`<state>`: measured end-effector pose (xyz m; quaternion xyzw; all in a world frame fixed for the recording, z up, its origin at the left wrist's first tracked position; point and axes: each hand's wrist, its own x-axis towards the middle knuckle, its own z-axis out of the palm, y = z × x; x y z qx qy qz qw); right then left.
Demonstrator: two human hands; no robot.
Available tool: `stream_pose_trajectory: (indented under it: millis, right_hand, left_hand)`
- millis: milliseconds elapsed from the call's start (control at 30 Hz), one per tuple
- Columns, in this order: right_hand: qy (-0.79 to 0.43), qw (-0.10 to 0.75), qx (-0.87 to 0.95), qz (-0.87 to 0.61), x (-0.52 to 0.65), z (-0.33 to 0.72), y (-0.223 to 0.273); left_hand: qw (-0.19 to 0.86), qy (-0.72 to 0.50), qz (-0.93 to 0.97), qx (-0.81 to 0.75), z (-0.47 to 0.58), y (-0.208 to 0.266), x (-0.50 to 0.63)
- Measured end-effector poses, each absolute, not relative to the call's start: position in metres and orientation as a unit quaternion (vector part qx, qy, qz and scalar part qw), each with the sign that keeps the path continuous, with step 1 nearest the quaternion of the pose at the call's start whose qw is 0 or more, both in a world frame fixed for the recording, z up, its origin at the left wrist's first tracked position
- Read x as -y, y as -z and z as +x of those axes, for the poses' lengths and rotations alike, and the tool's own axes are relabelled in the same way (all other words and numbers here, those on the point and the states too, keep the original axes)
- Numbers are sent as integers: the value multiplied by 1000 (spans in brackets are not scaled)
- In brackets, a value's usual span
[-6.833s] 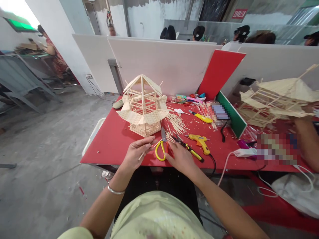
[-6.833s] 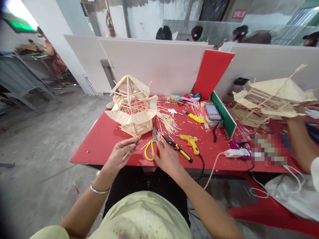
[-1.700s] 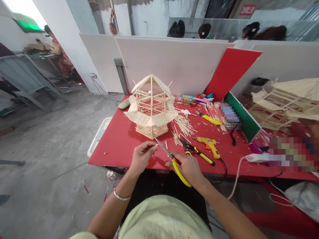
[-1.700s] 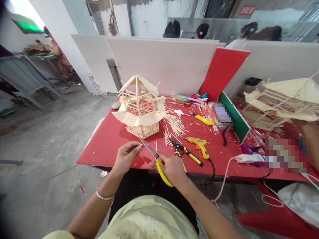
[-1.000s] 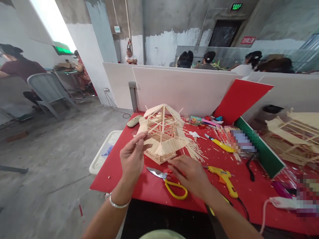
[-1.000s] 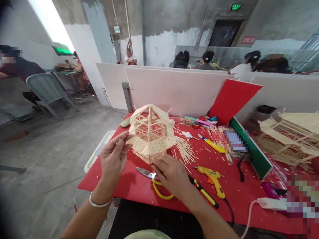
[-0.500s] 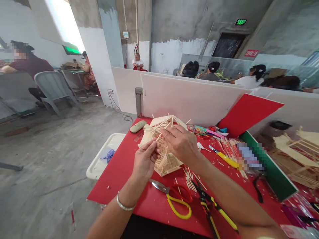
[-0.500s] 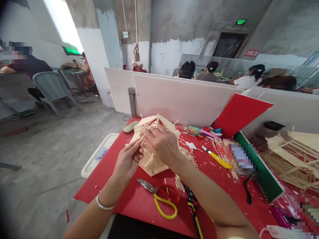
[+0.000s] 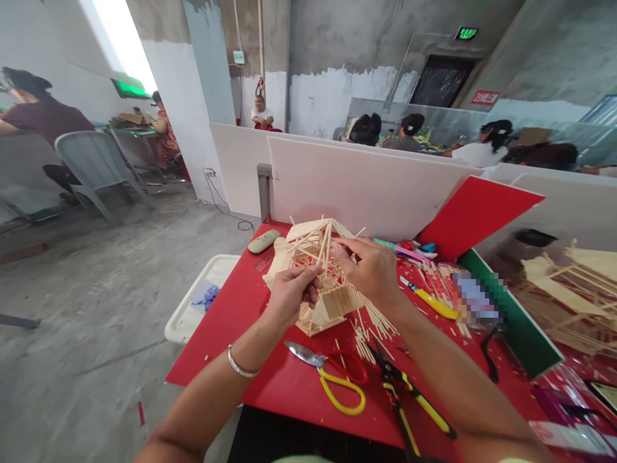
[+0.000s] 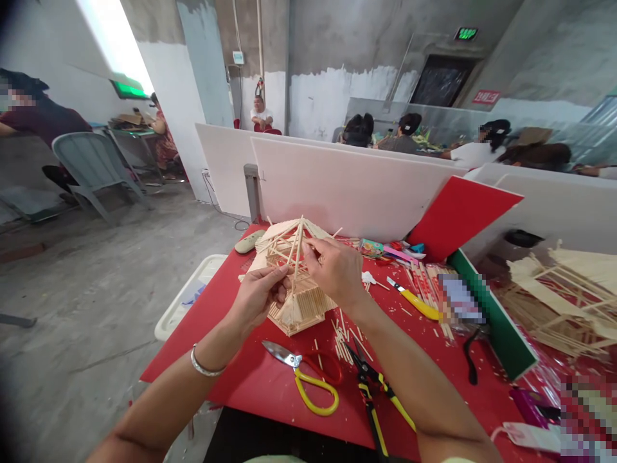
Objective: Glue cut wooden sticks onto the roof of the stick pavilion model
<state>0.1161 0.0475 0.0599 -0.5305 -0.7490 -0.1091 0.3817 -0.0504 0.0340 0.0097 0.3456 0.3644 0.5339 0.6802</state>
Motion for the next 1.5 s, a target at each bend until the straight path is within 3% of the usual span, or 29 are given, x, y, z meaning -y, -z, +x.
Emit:
stream_pose_trajectory:
  millis: [1500]
  right_hand:
    - [50,345,736,-580,-53,108,-70]
  left_hand:
    - [646,-467,488,-356,-58,-9,-50]
